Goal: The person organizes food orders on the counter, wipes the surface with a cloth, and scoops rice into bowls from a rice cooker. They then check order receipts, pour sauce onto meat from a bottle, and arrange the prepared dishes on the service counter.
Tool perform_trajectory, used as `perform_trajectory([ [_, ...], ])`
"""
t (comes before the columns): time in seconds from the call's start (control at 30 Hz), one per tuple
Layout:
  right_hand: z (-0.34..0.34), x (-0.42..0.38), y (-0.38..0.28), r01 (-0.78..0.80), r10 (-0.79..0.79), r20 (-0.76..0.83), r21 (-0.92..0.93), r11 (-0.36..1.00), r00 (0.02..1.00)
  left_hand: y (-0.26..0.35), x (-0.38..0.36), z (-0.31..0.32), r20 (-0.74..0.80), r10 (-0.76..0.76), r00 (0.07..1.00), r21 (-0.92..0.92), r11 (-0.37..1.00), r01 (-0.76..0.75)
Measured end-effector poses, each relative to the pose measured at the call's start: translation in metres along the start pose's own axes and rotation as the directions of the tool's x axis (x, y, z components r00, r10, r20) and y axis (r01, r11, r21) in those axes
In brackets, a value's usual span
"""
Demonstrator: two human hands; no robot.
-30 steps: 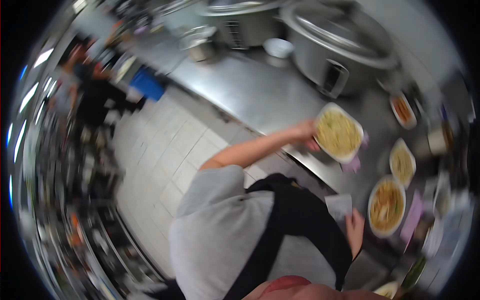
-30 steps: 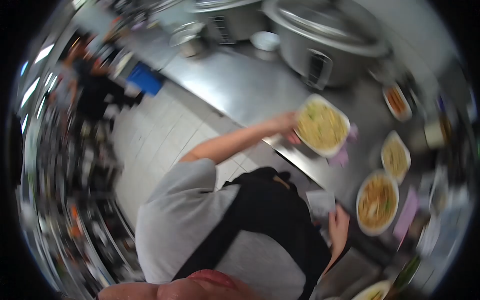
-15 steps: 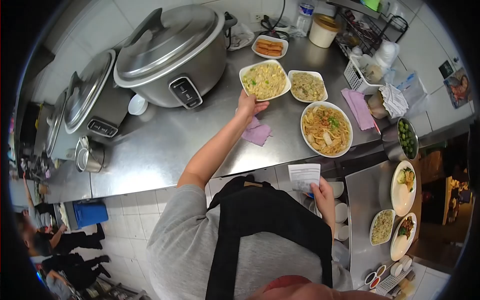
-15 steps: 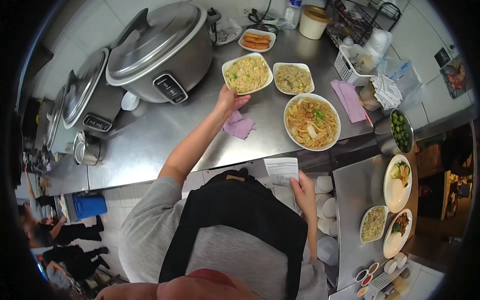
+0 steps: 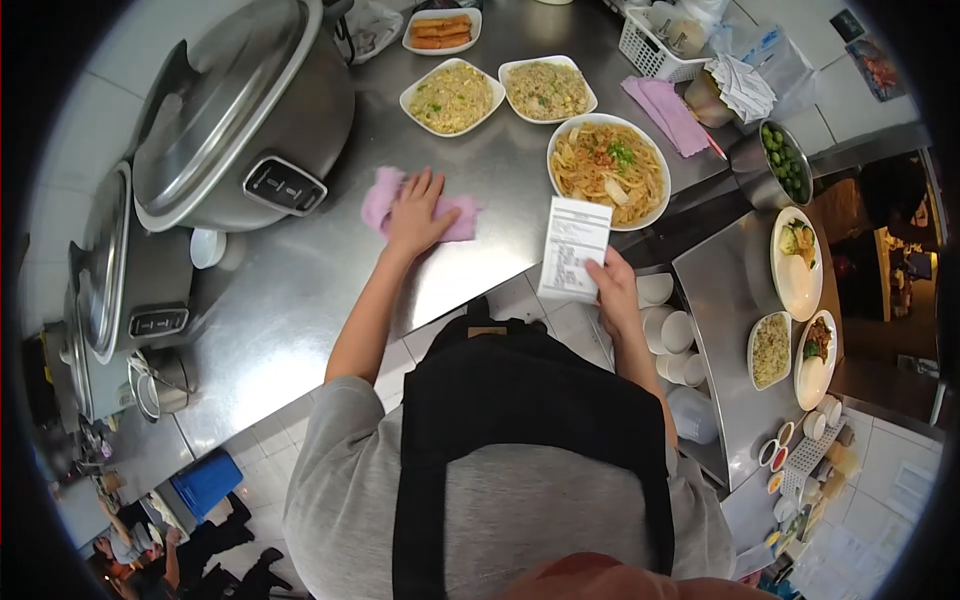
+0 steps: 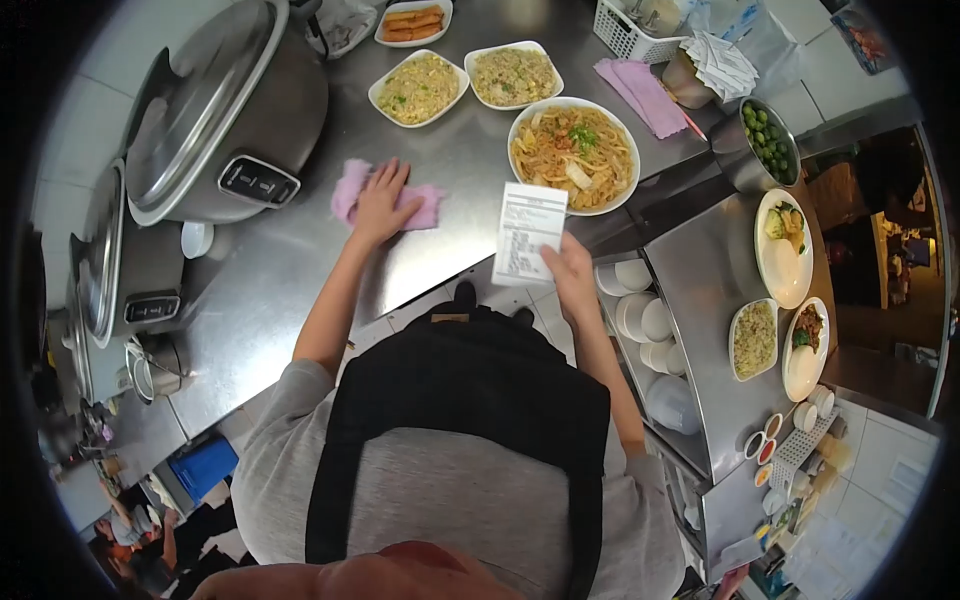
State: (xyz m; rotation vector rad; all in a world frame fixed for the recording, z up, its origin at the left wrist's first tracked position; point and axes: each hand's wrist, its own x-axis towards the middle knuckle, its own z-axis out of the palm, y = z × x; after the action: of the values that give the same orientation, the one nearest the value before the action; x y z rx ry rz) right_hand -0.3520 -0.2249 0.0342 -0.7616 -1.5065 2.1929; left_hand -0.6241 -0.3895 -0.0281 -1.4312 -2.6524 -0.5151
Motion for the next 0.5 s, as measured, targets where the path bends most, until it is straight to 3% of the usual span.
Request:
perform_trajectory([
  [0.07,0.009,0.017,0.002,-0.046,0.044,0.053,0.039,0.998,0.998,-0.019,-0.03,-0.013,-0.032,-0.055,0.998,0.114,0.992,0.059],
  [0.17,0.023,0.032,-0.001,-0.034,0.034,0.138,0.001,0.999,0.99,-0.06,-0.054,-0.032,-0.054,-0.232,0.971,-0.16,0.962,0.221],
  [0.2,0.029,0.032,-0.004,-0.042,0.041,0.152,-0.002,0.999,0.988,-0.056,-0.058,-0.042,-0.056,-0.247,0.967,-0.156,0.959,0.236],
  [0.27,0.042,0.036,-0.012,-0.032,0.039,0.177,-0.043,0.999,0.983,-0.023,-0.052,-0.073,-0.277,-0.218,0.936,-0.114,0.975,0.193],
  [0.3,0.046,0.038,-0.011,-0.031,0.039,0.185,-0.042,0.999,0.982,-0.009,-0.048,-0.076,-0.304,-0.212,0.929,-0.303,0.946,0.116],
  [0.33,0.048,0.04,-0.01,-0.021,0.035,0.214,-0.067,0.998,0.976,0.009,-0.048,-0.073,-0.237,-0.261,0.936,-0.485,0.866,0.118],
  [0.37,0.049,0.041,-0.008,-0.01,0.032,0.24,-0.092,0.996,0.97,0.026,-0.047,-0.061,-0.087,-0.314,0.946,-0.748,0.647,0.145],
  [0.4,0.051,0.042,-0.007,-0.009,0.031,0.238,-0.091,0.996,0.971,0.045,-0.043,-0.055,0.093,-0.25,0.964,-0.927,0.332,0.175],
  [0.43,0.053,0.043,-0.005,-0.007,0.028,0.254,-0.086,0.996,0.967,0.072,-0.039,-0.07,0.312,-0.195,0.93,-0.95,-0.072,0.303],
  [0.47,0.053,0.043,-0.004,0.0,0.021,0.264,-0.079,0.997,0.964,0.091,-0.034,-0.069,0.408,-0.164,0.898,-0.881,-0.328,0.34],
  [0.5,0.053,0.042,-0.003,0.007,0.011,0.243,-0.073,0.997,0.97,0.101,-0.031,-0.063,0.327,-0.139,0.935,-0.921,-0.269,0.283],
])
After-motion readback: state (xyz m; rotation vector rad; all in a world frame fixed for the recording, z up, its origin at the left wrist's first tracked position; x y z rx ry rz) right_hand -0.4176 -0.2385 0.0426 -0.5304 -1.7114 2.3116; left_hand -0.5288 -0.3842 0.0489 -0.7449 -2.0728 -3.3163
